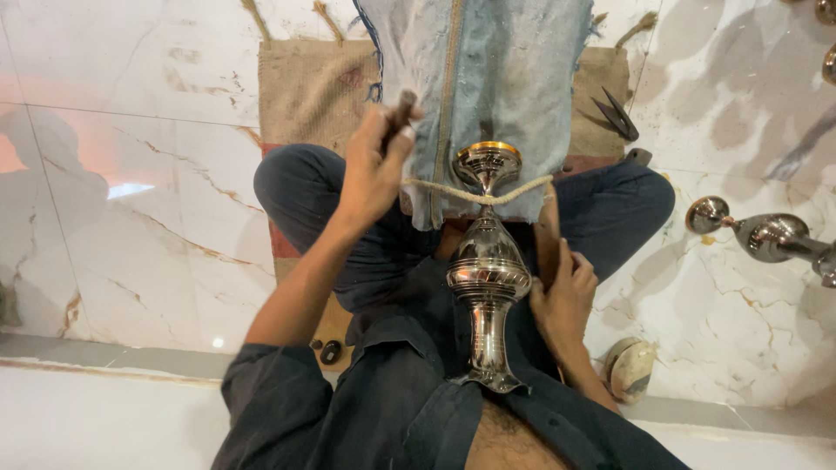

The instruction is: The person sits cross-legged on the floor hammering decorative patterns into a brass vase-like vessel. They hold a punch against the metal with one hand and strike it with a wooden mallet in the other, working around the vessel's surface, which is steadied by a rope tied around it.

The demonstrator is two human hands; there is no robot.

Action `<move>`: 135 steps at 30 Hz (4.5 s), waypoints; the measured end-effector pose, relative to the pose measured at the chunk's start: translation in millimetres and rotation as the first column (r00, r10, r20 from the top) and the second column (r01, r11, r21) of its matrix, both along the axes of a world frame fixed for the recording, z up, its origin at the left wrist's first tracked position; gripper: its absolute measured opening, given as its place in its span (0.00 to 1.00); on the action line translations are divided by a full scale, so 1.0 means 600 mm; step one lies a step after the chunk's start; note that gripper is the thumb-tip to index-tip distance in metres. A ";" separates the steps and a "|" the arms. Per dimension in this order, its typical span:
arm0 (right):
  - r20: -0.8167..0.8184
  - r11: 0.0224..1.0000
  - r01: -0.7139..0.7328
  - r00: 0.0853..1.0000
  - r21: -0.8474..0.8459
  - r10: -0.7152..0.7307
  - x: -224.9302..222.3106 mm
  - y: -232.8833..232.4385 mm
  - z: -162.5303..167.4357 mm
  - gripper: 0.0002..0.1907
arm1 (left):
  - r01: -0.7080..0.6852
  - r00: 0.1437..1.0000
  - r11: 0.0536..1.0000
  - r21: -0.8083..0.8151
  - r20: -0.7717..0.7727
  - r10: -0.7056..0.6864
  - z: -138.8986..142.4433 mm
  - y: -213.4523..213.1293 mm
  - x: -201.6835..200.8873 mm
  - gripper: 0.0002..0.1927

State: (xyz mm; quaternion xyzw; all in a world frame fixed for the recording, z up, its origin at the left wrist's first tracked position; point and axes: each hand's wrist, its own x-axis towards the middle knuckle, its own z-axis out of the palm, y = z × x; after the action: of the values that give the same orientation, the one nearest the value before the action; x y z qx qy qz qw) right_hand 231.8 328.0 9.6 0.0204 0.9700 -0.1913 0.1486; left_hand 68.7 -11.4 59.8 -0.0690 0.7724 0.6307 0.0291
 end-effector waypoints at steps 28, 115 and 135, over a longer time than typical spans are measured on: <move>-0.825 0.501 -0.832 0.099 0.238 0.557 -0.250 -0.104 0.095 0.36 | 0.142 0.941 0.969 -0.201 -0.278 -0.196 0.065 0.063 0.022 0.08; -0.636 0.567 -0.505 0.770 -0.651 -0.045 -0.241 -0.123 0.051 0.15 | -0.338 0.815 0.746 -0.574 -0.575 -0.073 0.060 0.198 0.105 0.32; -0.332 0.234 -0.273 0.904 -0.933 -0.269 -0.219 -0.145 0.089 0.16 | 0.107 0.936 0.883 -0.457 -0.252 -0.244 0.130 -0.132 0.088 0.34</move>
State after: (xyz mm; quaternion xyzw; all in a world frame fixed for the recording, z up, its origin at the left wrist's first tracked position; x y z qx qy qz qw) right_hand 100.4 241.2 62.8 -0.1196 0.6459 -0.7489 -0.0874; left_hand 121.8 -90.7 137.9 0.0946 0.8922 0.4391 -0.0477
